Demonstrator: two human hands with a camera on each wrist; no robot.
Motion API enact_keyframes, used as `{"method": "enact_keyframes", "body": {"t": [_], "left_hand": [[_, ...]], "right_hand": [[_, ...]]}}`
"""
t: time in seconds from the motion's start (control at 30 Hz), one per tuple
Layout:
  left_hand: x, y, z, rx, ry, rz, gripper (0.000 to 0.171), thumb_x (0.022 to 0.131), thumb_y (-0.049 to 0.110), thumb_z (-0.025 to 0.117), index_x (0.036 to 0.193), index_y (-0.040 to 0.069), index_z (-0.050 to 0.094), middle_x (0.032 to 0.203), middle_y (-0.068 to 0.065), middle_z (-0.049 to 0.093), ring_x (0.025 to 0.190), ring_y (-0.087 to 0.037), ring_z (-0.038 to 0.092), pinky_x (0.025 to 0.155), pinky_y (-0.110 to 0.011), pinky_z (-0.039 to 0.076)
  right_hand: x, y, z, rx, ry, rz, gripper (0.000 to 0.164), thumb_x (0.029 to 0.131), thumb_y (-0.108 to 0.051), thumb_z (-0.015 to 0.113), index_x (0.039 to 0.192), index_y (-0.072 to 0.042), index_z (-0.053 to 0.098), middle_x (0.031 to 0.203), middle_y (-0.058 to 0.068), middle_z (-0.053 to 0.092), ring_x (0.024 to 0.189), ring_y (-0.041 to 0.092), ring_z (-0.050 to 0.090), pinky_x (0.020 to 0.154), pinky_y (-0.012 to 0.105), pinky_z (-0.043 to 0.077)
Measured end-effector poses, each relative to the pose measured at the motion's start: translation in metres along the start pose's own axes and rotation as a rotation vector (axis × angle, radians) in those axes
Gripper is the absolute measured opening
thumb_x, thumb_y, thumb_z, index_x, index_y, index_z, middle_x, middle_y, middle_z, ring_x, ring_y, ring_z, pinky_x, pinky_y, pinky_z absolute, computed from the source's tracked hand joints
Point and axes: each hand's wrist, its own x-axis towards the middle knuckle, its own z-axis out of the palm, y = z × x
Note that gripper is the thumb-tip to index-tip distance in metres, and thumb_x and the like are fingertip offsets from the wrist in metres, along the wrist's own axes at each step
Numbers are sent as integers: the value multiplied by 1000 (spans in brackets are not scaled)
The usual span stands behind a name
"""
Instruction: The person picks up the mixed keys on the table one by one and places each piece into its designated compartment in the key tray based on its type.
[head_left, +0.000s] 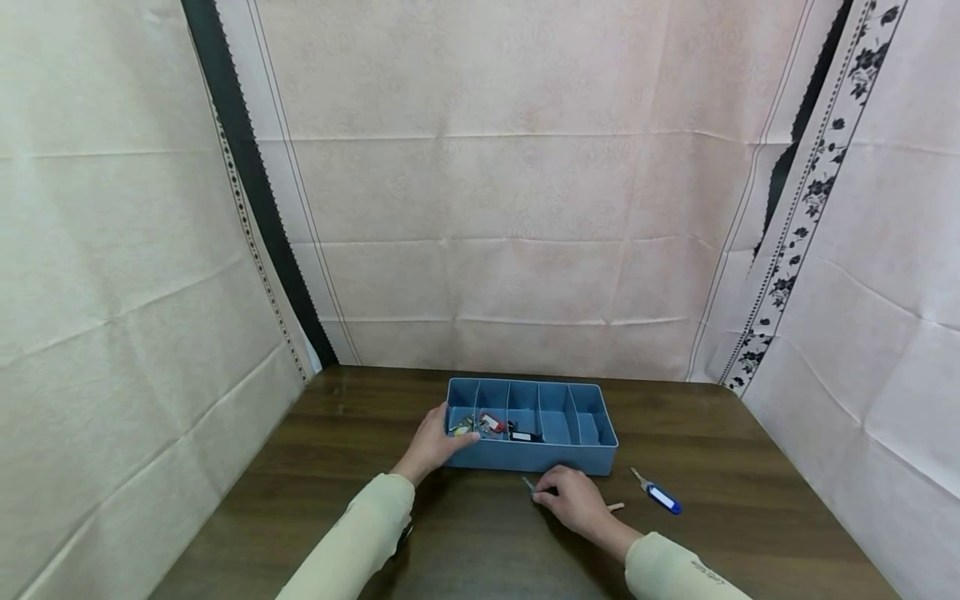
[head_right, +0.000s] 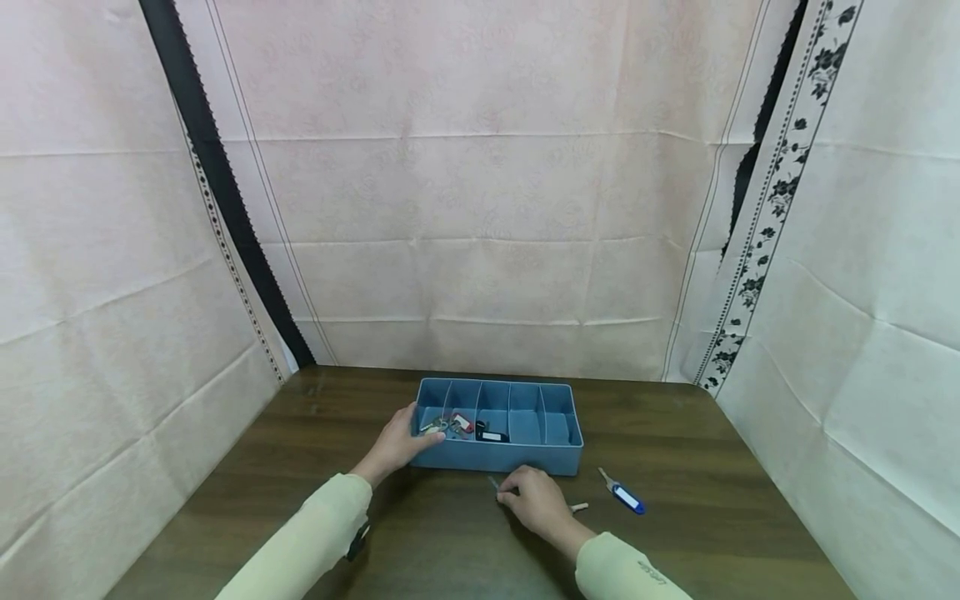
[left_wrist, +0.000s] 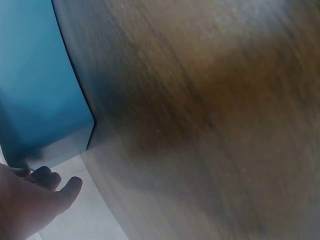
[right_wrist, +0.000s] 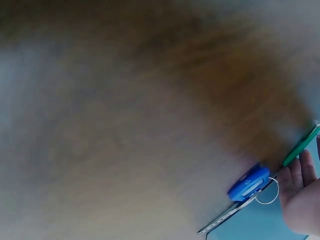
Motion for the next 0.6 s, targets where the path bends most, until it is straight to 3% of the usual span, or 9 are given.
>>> {"method": "enact_keyframes", "body": {"t": [0.23,0.6], "left_hand": [[0,0,0,9,-1,7,102,83,54,75,157,6,23,157,-18,29,140,-40,33,110,-60,30],[-1,0,0,8,-1,11,100,83,53,75,157,8,24,157,-17,31,139,-40,35,109,-60,31]], "right_hand": [[-1,1,0,10,30,-33,11,85,-15,77,76,-21,74,87,-10,64,86,13,62,78,39,51],[-4,-8,-11,90,78,23,7,88,-16,76,82,-20,77,88,-14,64,89,11,62,81,36,52]]}}
